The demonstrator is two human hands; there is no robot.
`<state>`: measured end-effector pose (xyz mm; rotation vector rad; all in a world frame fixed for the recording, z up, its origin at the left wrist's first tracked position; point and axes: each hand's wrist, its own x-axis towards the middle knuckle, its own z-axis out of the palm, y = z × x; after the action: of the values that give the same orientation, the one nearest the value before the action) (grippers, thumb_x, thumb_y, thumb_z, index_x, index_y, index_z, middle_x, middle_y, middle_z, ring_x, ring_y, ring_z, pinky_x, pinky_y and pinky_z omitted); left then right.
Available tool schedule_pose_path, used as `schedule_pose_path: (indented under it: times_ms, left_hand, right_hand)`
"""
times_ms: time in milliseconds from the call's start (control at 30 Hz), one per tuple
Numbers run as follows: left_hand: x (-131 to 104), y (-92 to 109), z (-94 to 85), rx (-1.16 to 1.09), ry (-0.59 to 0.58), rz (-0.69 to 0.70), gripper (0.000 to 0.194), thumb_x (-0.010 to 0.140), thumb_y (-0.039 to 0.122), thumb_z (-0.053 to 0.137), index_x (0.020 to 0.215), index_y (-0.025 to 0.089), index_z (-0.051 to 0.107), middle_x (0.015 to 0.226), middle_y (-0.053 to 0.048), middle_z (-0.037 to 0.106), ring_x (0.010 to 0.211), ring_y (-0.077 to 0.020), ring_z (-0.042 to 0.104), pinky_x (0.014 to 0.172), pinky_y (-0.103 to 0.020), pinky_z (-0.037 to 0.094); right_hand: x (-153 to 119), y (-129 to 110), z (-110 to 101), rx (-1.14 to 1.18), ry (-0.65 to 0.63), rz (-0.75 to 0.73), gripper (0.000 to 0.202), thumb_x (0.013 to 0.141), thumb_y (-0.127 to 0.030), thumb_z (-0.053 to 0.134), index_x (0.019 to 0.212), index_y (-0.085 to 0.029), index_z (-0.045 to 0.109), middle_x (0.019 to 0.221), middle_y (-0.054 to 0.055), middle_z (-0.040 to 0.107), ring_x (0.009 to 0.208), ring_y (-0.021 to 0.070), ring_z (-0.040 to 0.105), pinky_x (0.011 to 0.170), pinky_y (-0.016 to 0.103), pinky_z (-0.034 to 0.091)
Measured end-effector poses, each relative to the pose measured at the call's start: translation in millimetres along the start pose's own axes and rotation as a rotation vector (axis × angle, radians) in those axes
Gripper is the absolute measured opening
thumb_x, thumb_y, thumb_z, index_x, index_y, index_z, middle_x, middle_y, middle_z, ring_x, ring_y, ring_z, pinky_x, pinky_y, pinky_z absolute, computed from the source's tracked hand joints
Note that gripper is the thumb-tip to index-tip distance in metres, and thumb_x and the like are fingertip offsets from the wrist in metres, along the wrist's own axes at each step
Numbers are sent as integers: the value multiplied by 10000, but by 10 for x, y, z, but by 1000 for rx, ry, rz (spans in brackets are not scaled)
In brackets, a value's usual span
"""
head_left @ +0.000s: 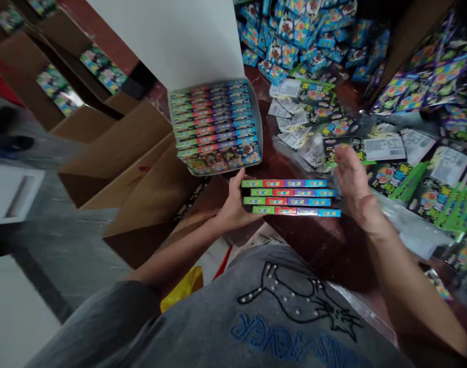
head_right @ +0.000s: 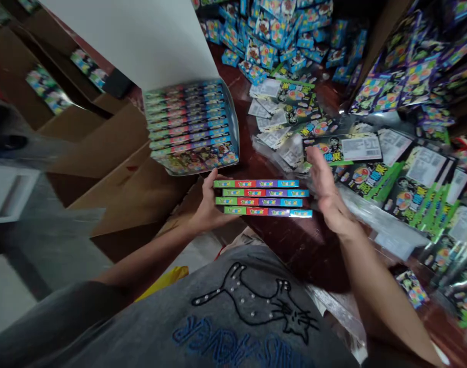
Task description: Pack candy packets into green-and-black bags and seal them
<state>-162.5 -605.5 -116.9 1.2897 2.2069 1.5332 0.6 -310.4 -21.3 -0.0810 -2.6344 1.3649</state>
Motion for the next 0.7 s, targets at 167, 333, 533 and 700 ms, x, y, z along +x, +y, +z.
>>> schedule_pose_path:
  times_ms: [167, 333, 533, 700]
  left_hand:
    - [29, -13, 94, -46, -2, 32, 1229, 754, 720, 924, 1660, 344, 184, 1415, -135, 488, 1248, -289, 637, 1053, -504, 612]
    - [-14, 137, 34, 89, 29, 143, 1164, 780, 844, 811, 1626, 285, 240, 1358, -165, 515, 1218, -325, 644, 981, -523, 630]
    - [761, 305, -1019, 436, 130, 361, 1214, 800, 1041, 506, 1713, 312, 176, 1574, -195, 491, 1493, -428, 502, 1281, -651, 402]
    - [2071, -131, -1714, 687, -35, 59, 836, 1088, 778, 224, 1477, 140, 601, 1442, -216, 661, 1406, -363, 610, 1225, -524, 447]
  right_hand:
    - [-177, -145, 227, -116, -16, 57, 826, 1074, -671, 17, 1768, -269, -181, 1896, 68, -2, 1748, 312, 134, 1349, 632, 312]
    - [36, -399, 104, -581, -215, -169, 970, 1039, -586, 584, 1795, -253, 76, 1740, 178, 454, 1565, 438, 478, 1350, 732, 199]
    - [125, -257, 88, -684, -279, -289, 680, 1008, -398, 652, 1620, -190, 441, 1448, 169, 701, 1269, 360, 695, 1077, 543, 562]
    - [73, -199, 120, -680, -261, -296, 604, 997, -385, 656, 1549, -201, 493, 1424, 164, 715, 1247, 352, 719, 1076, 543, 569]
